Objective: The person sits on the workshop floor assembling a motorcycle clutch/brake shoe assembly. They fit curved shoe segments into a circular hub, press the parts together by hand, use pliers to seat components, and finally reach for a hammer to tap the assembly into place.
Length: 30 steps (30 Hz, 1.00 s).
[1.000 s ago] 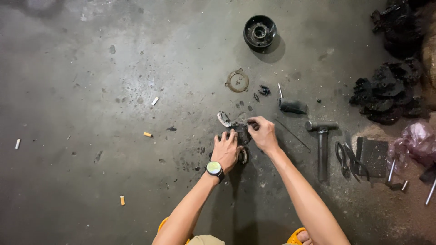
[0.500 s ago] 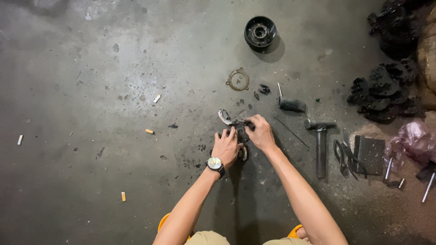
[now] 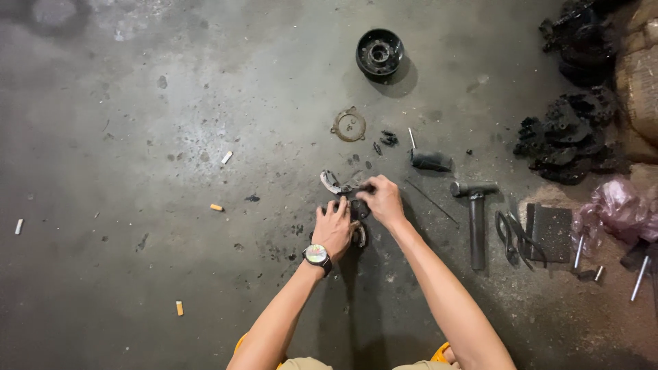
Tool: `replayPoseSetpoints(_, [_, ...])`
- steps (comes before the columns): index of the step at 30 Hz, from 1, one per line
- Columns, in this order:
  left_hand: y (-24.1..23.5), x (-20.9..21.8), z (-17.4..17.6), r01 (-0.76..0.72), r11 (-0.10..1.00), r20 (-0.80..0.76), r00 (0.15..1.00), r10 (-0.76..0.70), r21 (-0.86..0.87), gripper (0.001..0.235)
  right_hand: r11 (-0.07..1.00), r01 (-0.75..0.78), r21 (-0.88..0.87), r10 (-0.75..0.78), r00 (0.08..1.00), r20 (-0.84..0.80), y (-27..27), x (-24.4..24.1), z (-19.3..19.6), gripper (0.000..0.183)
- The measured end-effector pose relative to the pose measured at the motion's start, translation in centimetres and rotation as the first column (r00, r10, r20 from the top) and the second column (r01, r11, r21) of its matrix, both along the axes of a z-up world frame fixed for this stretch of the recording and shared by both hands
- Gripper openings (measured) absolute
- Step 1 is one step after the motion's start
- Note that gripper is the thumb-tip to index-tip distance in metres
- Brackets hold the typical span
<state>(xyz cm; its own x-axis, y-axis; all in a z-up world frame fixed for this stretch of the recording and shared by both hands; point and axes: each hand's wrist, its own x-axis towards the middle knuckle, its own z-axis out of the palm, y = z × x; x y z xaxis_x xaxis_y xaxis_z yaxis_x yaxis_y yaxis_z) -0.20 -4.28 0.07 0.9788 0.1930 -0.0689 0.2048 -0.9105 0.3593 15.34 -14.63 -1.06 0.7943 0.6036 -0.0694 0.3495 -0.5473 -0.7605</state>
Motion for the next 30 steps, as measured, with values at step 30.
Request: replayPoseSetpoints(30, [0.3,0.1,0.8,0.014,0.998,-0.055,0.998,-0.017,-0.058,0.082,0.977,-0.167,-0.134,0.198,0.945,0.262,-1.4,1.5,4.7,0.019])
